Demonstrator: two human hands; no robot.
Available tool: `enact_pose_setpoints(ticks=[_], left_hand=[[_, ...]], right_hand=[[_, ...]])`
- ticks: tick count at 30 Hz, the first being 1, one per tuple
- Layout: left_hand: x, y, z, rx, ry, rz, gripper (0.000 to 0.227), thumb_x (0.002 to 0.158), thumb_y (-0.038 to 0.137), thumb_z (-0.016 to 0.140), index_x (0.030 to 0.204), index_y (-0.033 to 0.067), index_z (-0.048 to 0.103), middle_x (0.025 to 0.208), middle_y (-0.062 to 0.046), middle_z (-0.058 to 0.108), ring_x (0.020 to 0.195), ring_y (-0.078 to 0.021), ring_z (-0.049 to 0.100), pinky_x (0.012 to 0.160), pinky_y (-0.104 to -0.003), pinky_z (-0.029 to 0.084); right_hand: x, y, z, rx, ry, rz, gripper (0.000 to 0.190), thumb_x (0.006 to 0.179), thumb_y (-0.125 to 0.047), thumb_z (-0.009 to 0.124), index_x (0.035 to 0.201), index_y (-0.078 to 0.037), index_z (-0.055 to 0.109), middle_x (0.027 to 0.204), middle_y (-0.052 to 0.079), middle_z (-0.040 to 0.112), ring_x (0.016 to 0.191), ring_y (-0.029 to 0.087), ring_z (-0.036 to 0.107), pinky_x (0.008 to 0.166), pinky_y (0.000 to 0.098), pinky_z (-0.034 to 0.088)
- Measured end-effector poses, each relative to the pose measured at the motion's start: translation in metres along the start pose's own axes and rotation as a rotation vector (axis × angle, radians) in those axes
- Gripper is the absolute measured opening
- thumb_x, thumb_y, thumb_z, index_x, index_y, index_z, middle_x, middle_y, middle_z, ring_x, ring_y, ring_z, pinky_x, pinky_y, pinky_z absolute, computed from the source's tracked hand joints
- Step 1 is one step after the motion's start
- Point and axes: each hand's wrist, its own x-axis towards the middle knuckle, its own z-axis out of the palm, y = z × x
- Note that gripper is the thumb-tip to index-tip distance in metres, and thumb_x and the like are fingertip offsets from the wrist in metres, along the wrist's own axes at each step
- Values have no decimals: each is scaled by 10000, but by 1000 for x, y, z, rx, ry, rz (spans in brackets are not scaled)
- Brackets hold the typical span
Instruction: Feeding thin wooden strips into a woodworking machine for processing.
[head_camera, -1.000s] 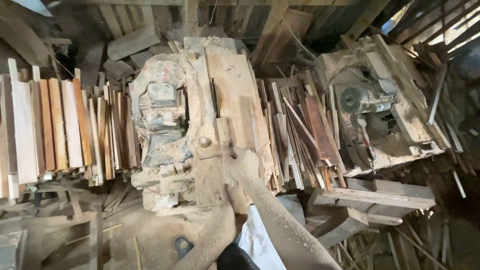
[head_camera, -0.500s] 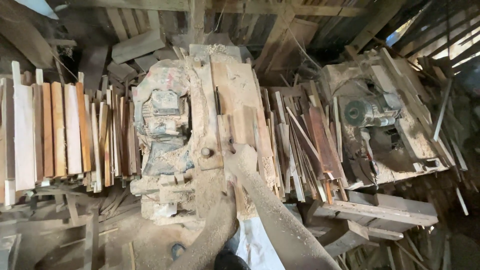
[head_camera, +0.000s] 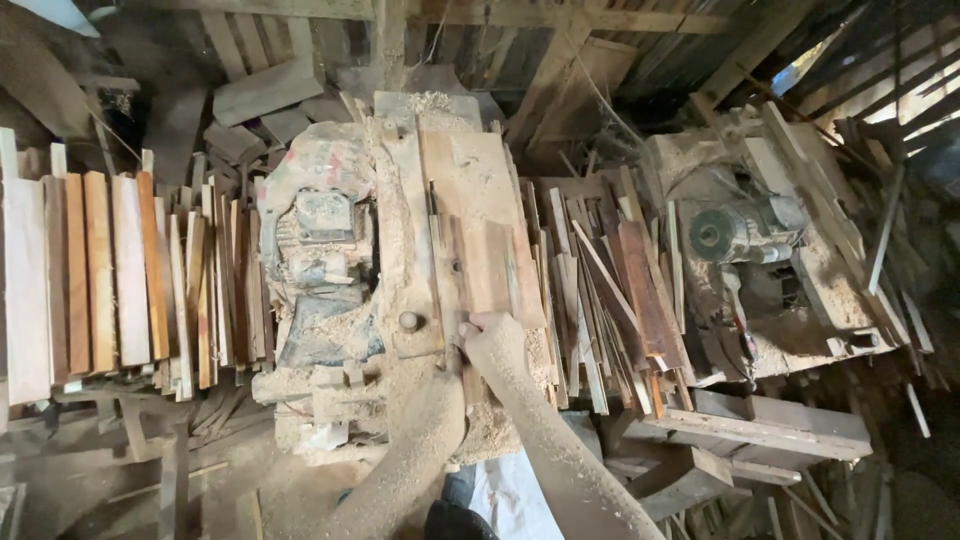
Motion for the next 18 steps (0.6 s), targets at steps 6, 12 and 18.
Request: enact_pose_setpoints(ticks=[6, 12, 18], left_hand=[[54, -16, 17, 133, 178, 36, 809, 836, 38, 607, 1581, 48, 292, 1143, -197, 612, 984, -418, 746, 821, -512, 622], [157, -51, 65, 184, 237, 6, 808, 834, 125, 546, 1594, 54, 283, 1039, -137, 664, 931, -350, 765, 799, -496, 606], [113, -23, 18, 166, 227, 16, 826, 844, 125, 587, 1590, 6, 254, 1227, -206, 597, 985, -412, 746, 859, -571, 579]], right_hand=[[54, 22, 36, -33, 164, 109, 317, 782, -387, 794, 1061, -238, 804, 1027, 124, 781, 1061, 342, 717, 923, 445, 593], [125, 45, 61, -74, 267, -1, 269, 753, -337, 805, 1011, -263, 811, 976, 93, 785, 1009, 373, 727, 917, 477, 598], [133, 53, 73, -142, 445, -150, 256, 736, -340, 843, 968, -236, 812, 955, 87, 783, 988, 347, 741, 905, 465, 618]])
